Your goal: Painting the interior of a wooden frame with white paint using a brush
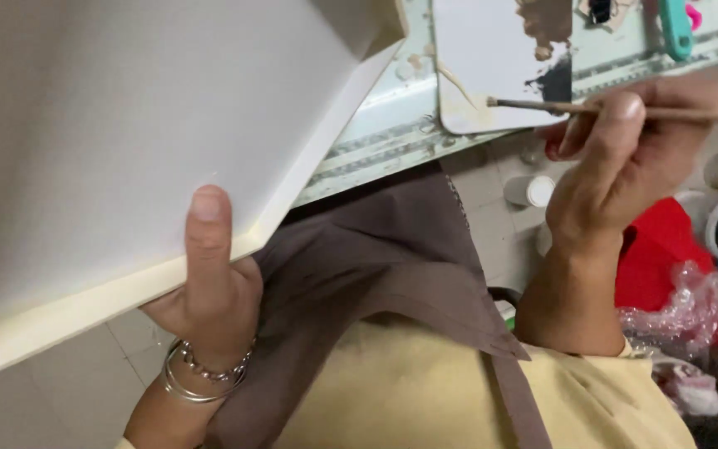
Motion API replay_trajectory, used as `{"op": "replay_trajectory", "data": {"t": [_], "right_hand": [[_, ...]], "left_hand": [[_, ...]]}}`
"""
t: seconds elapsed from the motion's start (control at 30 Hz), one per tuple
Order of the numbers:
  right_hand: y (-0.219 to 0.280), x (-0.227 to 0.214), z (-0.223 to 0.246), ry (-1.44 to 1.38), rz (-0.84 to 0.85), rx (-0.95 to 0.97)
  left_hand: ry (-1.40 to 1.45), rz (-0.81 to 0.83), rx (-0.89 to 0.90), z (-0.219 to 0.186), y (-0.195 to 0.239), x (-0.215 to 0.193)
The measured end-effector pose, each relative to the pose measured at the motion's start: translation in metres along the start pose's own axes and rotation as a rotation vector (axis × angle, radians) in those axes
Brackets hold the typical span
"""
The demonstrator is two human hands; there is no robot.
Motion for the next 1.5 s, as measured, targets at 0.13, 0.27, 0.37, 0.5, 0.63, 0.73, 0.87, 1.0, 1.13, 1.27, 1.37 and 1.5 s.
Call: {"op": "replay_trajectory", "data": {"t": [0.13, 0.27, 0.37, 0.5, 0.63, 0.73, 0.87, 1.0, 1.13, 1.27, 1.37, 1.5], "right_hand": [[0.002, -0.004, -0.009, 0.132, 0.012, 0.095], [-0.001, 0.004, -0.005, 0.223, 0.059, 0.079], [0.0, 0.011, -0.005, 0.309, 0.112, 0.08], [0.0, 0.011, -0.009, 0.363, 0.127, 0.048], [0.002, 0.014, -0.008, 0.372, 0.187, 0.027], [0.007, 0.013, -0.016, 0.458, 0.161, 0.039], [0.005, 0.026, 0.015, 0.134, 0.063, -0.005], [0.022, 0.04, 0.031, -0.034, -0.018, -0.251], [0.025, 0.065, 0.053, -0.061, 0.15, -0.294], [0.027, 0.079, 0.056, -0.21, 0.305, -0.521], [0.04, 0.079, 0.059, 0.325, 0.646, -0.133], [0.044, 0.082, 0.068, 0.102, 0.857, 0.024]], "left_hand": [[0.36, -0.083, -0.407, -0.008, -0.008, 0.005], [0.294, -0.066, -0.334, -0.011, -0.008, 0.008], [0.422, -0.141, -0.487, -0.013, -0.009, 0.009], [-0.019, 0.025, -0.055, 0.011, 0.017, 0.001], [0.396, -0.105, -0.781, -0.014, -0.009, 0.017], [0.548, 0.0, -0.717, -0.015, -0.016, 0.015], [0.617, 0.049, -0.636, -0.017, -0.02, 0.015], [0.578, 0.227, -0.714, -0.018, -0.024, 0.015], [0.441, 0.296, -0.423, -0.017, -0.032, 0.017], [0.515, 0.41, -0.36, -0.028, -0.055, 0.011], [0.565, 0.4, -0.287, -0.025, -0.048, 0.012], [0.437, 0.368, -0.421, -0.017, -0.036, 0.009]]}}
Point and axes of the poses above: each hand's wrist, its own y-axis away from the middle knuckle, its own x-axis out of the palm, z = x × y, the point moved 2 cm from there along -y, towards the middle knuckle, and after that the axes turned 8 degrees about x, right-handed, at the moved point
